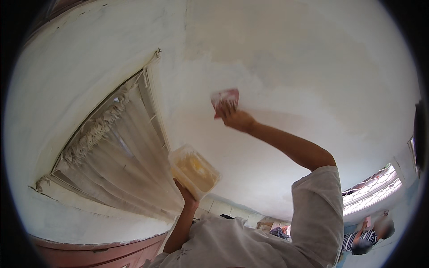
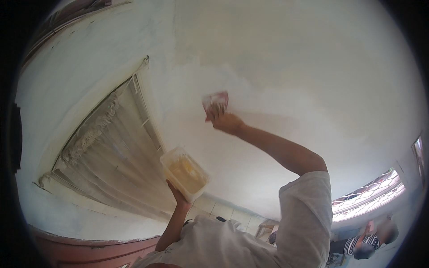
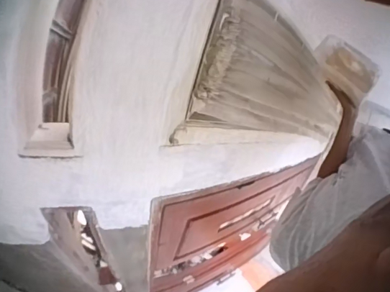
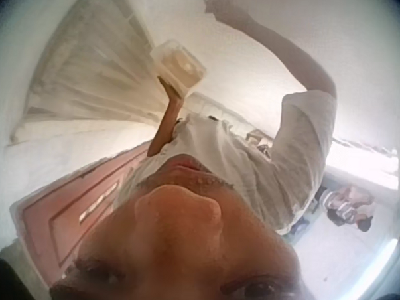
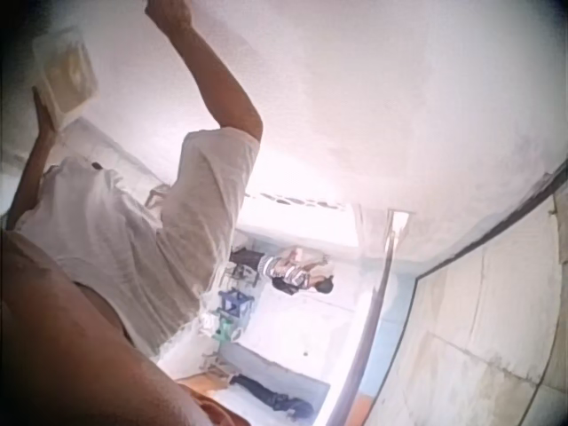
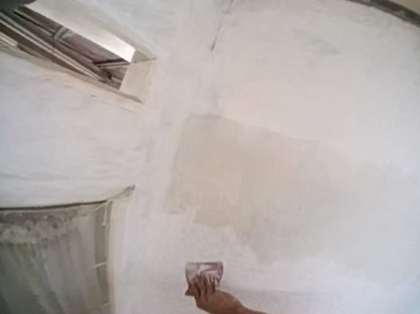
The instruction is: The person applies a white plastering material from a plastic container to the ceiling using a red putty knife, smoothing it across the surface.
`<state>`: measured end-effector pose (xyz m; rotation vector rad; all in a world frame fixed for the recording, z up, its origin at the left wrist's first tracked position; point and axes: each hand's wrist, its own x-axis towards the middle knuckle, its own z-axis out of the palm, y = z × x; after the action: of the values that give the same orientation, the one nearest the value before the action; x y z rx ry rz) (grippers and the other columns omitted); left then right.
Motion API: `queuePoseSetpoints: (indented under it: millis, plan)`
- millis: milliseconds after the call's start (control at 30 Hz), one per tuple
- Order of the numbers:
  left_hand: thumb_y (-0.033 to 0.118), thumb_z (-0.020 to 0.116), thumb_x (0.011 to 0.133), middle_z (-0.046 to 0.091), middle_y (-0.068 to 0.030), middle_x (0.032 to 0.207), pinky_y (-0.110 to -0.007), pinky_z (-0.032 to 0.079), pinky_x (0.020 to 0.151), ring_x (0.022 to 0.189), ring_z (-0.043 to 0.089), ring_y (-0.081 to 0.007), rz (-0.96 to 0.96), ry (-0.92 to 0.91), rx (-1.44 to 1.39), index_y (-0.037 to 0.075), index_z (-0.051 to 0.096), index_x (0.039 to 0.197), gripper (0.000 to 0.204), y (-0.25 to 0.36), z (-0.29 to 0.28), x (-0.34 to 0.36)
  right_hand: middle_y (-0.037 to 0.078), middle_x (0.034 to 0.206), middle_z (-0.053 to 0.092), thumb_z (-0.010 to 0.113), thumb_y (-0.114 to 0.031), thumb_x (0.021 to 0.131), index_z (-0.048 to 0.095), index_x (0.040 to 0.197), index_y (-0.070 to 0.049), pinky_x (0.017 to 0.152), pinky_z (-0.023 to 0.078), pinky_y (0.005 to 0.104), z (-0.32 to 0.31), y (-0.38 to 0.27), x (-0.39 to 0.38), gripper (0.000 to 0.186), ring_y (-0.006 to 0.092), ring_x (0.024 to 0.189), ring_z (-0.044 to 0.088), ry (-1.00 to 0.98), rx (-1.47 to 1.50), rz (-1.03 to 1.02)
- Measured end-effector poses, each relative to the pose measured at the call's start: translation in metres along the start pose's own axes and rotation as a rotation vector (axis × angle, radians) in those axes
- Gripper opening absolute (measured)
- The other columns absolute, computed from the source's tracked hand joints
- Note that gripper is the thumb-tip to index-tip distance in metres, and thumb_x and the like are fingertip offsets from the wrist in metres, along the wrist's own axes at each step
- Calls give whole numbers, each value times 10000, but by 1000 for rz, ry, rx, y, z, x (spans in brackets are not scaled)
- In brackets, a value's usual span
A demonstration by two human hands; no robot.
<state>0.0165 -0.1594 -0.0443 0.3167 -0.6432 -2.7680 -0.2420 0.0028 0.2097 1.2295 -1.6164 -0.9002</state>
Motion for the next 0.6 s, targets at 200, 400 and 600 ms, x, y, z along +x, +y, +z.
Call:
queuePoseSetpoints:
  millis: [200, 400, 600]
  plan:
    - [772, 286, 946, 352, -47, 1551, -417, 363, 1151, 1413, 373, -254, 62, 20, 6, 195, 213, 1572, 854, 21, -4, -8, 147, 884, 692, 528, -130, 958, 596, 1237, -2, 599, 566, 431, -48, -46, 17, 315, 295, 747, 701, -91, 964, 325]
    - [769, 268, 948, 351, -47, 1563, -431, 361, 1152, 1408, 385, -255, 40, 66, 5, 190, 238, 1566, 847, 40, 23, -5, -3, 731, 577, 599, -254, 1014, 658, 958, 6, 586, 397, 277, -120, -34, 4, 272, 85, 641, 474, 312, 1774, 1185]
    - [738, 285, 968, 471, -49, 1468, -414, 443, 1083, 1320, 490, -232, -13, 6, 20, 190, 323, 1537, 791, 34, 5, 2, -65, 700, 502, 599, -306, 1025, 655, 926, 15, 578, 335, 227, -194, -75, -35, 341, 34, 650, 385, 132, 2008, 1501]
